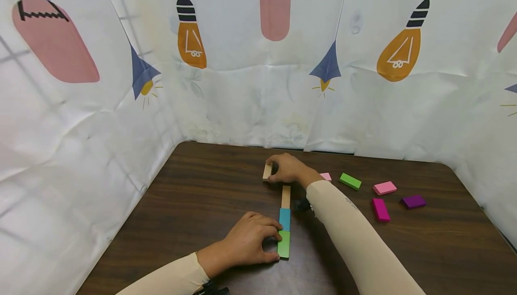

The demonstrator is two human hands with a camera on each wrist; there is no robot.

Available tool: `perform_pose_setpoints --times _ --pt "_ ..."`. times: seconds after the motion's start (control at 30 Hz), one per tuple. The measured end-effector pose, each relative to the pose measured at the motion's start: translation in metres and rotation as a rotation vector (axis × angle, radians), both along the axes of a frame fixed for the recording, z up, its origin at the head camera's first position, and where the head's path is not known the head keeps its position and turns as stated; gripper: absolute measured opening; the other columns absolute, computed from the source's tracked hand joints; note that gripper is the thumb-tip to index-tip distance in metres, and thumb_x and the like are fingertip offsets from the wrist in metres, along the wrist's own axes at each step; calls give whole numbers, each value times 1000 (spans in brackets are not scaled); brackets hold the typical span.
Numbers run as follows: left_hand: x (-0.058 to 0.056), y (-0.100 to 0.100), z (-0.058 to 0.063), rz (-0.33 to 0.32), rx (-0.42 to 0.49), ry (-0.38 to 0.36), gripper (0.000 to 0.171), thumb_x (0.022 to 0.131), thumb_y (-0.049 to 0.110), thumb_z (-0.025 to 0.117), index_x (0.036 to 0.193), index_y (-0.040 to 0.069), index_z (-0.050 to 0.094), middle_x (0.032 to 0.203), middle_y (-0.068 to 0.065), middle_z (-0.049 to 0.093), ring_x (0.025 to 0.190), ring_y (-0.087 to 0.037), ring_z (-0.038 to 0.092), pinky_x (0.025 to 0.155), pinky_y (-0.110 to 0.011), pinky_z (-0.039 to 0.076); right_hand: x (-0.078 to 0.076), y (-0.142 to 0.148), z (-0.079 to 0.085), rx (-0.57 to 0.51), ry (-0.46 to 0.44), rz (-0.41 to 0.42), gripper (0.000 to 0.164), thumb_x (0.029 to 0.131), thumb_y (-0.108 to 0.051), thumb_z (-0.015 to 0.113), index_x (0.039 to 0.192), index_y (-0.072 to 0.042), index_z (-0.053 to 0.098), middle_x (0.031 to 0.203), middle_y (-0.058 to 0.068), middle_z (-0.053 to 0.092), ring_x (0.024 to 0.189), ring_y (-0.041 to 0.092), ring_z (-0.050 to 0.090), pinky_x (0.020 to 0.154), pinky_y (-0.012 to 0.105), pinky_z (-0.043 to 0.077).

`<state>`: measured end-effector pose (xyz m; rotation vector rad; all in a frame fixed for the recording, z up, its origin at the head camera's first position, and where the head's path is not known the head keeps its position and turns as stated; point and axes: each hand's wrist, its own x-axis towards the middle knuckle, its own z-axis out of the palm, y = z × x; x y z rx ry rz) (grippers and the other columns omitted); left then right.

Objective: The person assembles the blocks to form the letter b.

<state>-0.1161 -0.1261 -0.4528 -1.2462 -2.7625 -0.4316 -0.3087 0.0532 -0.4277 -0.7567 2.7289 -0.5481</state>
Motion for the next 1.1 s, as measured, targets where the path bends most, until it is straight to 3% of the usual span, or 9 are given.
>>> perform_pose_setpoints --times 0.57,1.1 --pt "0 -1 -1 12 -7 -3 30 83 50 81 106 31 76 127 15 65 117 -5 60 99 -42 45 1 45 12 -53 36 42 58 89 -40 79 140 -19 62 145 6 56 137 32 48 106 51 43" --pt "0 0 -1 16 -10 -16 30 83 50 81 106 31 76 127 16 65 118 -5 60 99 -44 45 8 68 6 -61 0 27 55 90 -37 78 140 -19 62 144 8 56 135 33 49 107 52 42"
